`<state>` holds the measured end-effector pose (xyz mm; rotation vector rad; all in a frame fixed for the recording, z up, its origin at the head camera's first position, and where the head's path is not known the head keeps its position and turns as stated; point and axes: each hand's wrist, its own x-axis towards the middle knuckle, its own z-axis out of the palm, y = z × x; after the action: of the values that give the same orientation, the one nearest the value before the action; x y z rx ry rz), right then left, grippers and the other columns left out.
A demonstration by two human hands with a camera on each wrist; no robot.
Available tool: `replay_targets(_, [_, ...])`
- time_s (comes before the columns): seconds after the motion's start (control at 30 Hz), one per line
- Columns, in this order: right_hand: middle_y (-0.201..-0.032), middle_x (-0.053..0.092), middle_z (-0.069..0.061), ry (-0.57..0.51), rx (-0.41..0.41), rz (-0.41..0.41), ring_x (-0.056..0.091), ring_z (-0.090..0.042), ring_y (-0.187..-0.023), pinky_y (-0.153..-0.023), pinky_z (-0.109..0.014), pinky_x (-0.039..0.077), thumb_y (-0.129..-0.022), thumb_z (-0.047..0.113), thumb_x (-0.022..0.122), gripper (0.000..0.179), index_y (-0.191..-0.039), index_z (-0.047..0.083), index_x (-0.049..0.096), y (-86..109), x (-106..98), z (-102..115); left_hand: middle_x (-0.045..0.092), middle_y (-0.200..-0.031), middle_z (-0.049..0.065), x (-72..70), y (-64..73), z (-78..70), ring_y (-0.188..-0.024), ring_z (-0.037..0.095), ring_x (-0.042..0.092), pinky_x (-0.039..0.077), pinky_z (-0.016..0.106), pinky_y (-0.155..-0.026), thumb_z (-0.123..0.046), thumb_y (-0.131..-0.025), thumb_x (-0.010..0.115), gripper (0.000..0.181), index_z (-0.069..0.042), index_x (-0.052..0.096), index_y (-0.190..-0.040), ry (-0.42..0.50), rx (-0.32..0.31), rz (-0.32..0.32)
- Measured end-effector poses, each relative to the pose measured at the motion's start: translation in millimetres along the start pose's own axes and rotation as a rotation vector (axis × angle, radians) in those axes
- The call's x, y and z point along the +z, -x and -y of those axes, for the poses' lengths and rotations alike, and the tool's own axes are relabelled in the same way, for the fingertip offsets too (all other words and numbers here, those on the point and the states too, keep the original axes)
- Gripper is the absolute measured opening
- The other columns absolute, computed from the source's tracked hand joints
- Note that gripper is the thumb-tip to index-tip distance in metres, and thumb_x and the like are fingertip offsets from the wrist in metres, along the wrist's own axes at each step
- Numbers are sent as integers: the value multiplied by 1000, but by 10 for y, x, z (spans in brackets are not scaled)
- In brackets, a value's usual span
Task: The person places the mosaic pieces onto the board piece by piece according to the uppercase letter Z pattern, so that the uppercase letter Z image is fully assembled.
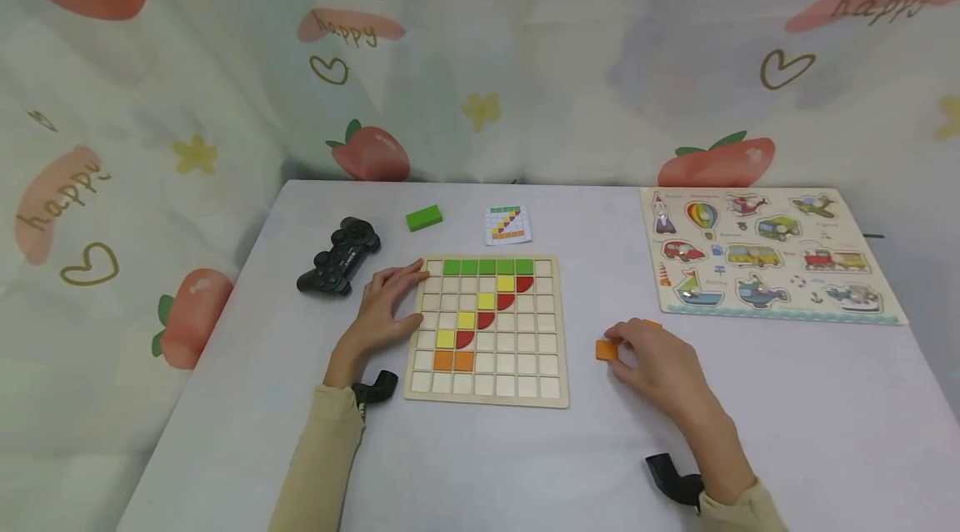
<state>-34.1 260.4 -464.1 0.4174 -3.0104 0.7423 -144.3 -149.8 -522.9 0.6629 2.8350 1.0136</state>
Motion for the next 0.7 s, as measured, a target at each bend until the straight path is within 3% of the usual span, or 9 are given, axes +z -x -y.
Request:
replay_targets(0.23, [-88, 67, 3, -46, -138, -89, 61, -16, -78, -61, -29, 49, -75, 6, 78, 24, -98, 9, 72, -232, 190, 305, 32, -159, -7, 0, -2, 4, -137, 25, 28, 20, 50, -110, -26, -77, 63, 68, -20, 52, -144, 15, 11, -16])
replay_targets(0.37, [-87, 66, 3, -92, -166, -113, 63, -16, -76, -62, -30, 52, -74, 3, 79, 23, -95, 9, 70, -326, 210, 434, 33, -159, -6, 6, -13, 0, -136, 26, 29, 20, 50, -110, -27, -77, 63, 67, -19, 52, -143, 12, 22, -21])
replay_targets(0.6, [-91, 66, -3, -401, -297, -48, 66, -16, -78, -69, -33, 58, -72, -5, 81, 30, -98, 4, 68, -428, 398, 616, 33, -159, -7, -5, -5, -15, -136, 25, 29, 21, 50, -110, -25, -77, 64, 67, -20, 53, -143, 13, 9, -25])
replay_targets(0.7, [-92, 66, -3, -456, -349, 1, 64, -15, -79, -70, -29, 58, -74, -3, 81, 28, -98, 5, 68, -478, 551, 719, 33, -159, -8, -7, 3, -14, -136, 25, 29, 20, 50, -111, -25, -77, 64, 67, -20, 53, -143, 18, 4, -23])
